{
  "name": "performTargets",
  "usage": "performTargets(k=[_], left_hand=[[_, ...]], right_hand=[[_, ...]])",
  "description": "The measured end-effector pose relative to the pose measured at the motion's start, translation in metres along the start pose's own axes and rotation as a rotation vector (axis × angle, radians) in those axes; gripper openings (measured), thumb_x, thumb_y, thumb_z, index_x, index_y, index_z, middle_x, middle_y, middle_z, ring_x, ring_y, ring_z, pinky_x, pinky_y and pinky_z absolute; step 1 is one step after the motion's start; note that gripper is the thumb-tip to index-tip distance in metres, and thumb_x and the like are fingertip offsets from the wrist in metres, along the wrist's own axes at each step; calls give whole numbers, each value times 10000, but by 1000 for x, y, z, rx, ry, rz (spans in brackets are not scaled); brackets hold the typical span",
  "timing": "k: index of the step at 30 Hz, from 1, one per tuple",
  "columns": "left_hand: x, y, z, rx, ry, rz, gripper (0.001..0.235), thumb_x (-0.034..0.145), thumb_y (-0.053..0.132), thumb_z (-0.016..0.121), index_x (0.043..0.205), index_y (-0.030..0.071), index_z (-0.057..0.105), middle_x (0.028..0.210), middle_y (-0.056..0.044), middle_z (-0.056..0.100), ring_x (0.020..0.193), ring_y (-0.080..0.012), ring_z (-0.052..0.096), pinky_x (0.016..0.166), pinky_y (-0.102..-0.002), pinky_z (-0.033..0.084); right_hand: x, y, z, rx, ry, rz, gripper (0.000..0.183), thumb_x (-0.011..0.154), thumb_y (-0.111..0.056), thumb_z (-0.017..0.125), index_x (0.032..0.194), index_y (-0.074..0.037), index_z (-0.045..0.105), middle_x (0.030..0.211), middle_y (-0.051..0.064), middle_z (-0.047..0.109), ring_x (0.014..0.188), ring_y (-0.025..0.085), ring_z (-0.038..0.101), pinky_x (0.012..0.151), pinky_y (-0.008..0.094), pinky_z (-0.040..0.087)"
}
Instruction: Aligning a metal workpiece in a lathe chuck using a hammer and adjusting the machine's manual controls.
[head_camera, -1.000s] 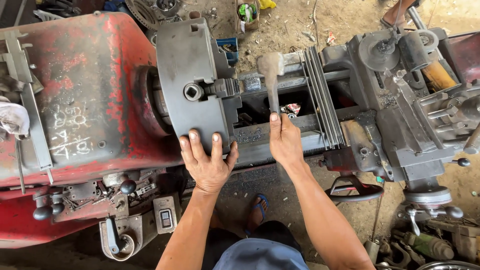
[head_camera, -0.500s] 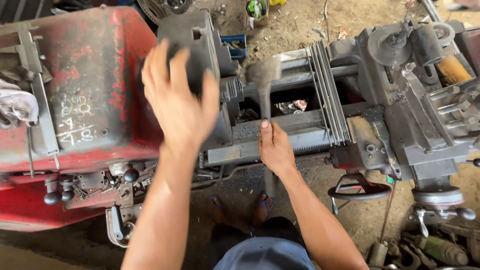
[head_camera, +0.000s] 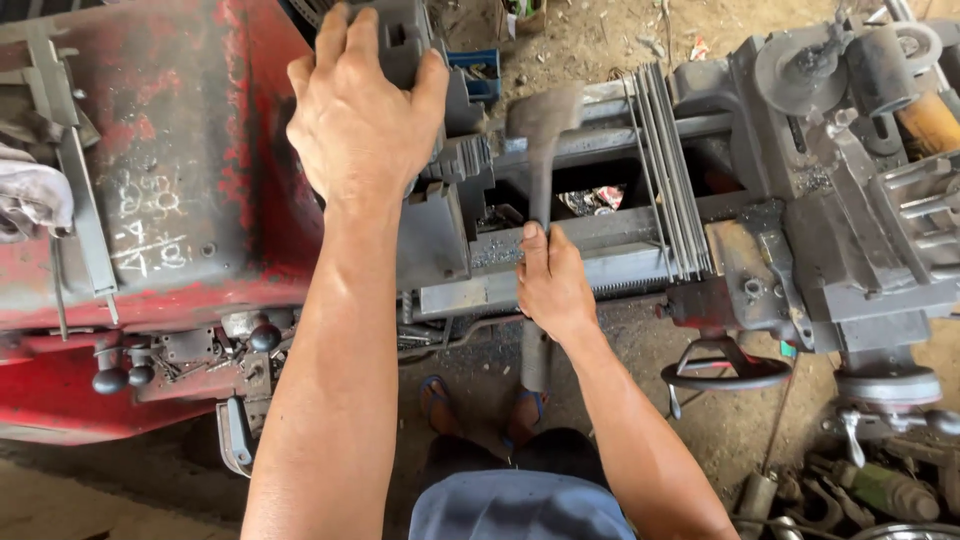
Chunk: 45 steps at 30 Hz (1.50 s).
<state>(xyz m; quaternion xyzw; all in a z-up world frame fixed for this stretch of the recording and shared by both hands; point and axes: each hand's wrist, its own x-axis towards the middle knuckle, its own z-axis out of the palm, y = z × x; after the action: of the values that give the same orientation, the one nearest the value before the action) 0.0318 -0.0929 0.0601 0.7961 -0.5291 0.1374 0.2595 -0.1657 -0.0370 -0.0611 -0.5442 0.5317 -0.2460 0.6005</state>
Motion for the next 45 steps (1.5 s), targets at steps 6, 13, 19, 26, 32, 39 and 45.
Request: performTargets(k=[6,13,19,26,32,39,45], left_hand=[[-11,-2,2,16,28,12,586,964,535,690,1381,126,642,1425,-74,585,1092,-412,575,630,-614,566],[-30,-1,4,72,162,44,551,985,529,713,1374,142,660,1446,-49,573,1073,-384,605,603,-554,594],[-50,-2,1,48,237,82,555,1037,509,687,1437,128,632,1512,-58,532,1124,-402,605,656,-532,621],[-72,-2,6,35,285,80,556,1069,496,682,1487,140,598,1587,-29,461,1195,-389,619,698,-498,657],[-86,-2,5,20,315,100,561,1109,498,645,1514,119,570,1616,-50,438,1240,-432,620,764,-500,674],[-101,-8,10,-4,347,131,565,1135,479,636,1549,117,508,1647,-79,409,1235,-467,626,958,-521,678],[-112,-8,9,-44,393,193,568,1130,471,599,1518,64,517,1604,-156,445,1215,-488,654,1064,-531,627]], right_hand=[[-5,-15,-2,209,-37,164,362,1124,-390,397,926,-88,422,601,5,413,418,116,352,323,296,351],[-10,-17,-8,317,-55,158,383,1138,-366,389,891,-76,441,603,14,410,400,119,353,313,279,334],[-13,-24,-11,280,-50,163,389,1110,-417,377,907,-87,406,631,25,373,451,146,330,384,330,327],[-10,-20,-7,186,-80,208,380,1146,-381,357,914,-90,431,659,21,450,451,132,398,356,286,400],[-8,-10,0,288,-11,142,376,1109,-421,363,975,-74,420,544,-27,350,363,124,329,298,309,317],[-11,-11,-2,268,88,24,337,1094,-415,376,919,-128,376,546,-24,325,372,116,314,323,316,299],[-18,-28,-3,133,24,161,387,1085,-464,365,948,-104,404,617,9,355,430,149,368,386,339,354]])
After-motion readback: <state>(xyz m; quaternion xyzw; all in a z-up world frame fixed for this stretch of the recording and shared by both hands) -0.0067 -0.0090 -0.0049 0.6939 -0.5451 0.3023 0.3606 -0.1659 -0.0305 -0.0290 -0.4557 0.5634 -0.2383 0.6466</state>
